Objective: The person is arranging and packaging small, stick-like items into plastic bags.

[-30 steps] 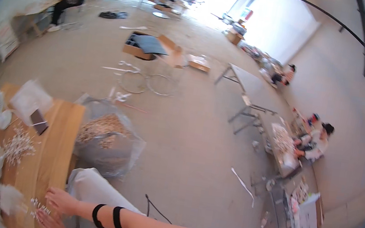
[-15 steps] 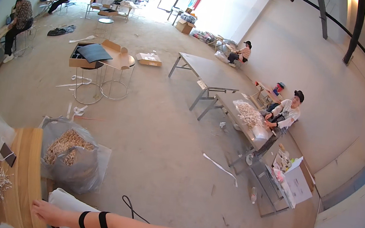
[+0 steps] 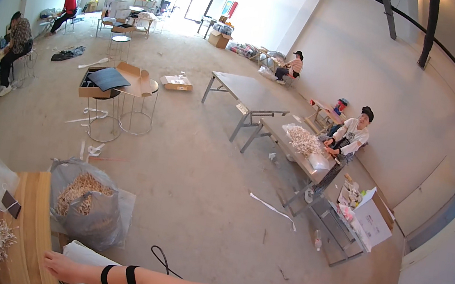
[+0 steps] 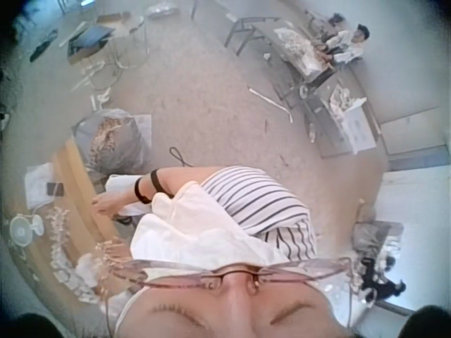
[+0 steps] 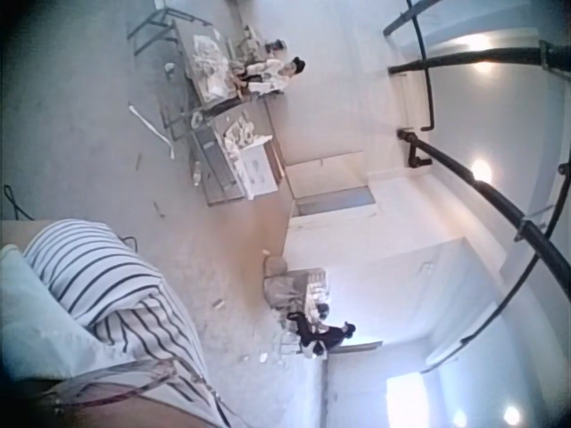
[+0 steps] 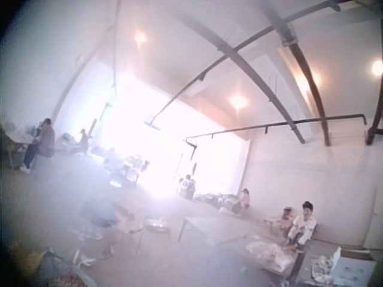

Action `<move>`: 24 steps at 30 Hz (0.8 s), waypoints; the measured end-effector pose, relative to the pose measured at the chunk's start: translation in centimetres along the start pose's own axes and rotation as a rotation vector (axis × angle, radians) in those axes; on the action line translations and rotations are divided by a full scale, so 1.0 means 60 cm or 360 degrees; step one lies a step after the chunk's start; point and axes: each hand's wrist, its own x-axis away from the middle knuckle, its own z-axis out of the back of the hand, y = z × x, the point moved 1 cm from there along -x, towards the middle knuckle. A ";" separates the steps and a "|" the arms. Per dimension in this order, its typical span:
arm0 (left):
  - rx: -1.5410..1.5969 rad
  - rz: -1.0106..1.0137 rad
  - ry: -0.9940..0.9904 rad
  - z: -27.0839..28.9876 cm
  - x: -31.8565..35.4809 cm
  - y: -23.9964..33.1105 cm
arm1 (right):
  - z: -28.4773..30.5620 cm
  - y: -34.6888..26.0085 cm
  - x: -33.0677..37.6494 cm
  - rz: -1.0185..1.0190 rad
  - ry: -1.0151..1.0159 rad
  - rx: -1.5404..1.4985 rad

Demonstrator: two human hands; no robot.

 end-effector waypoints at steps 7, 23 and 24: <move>-0.0002 0.0013 -0.0036 0.002 0.002 0.001 | 0.029 -0.024 0.012 -0.0116 -0.0135 -0.0073; 0.0025 -0.0002 -0.0074 0.008 -0.011 0.016 | 0.029 -0.009 0.019 -0.0137 -0.0169 0.0089; 0.0027 -0.0011 -0.0078 0.009 -0.012 0.016 | 0.029 -0.007 0.019 -0.0138 -0.0166 0.0092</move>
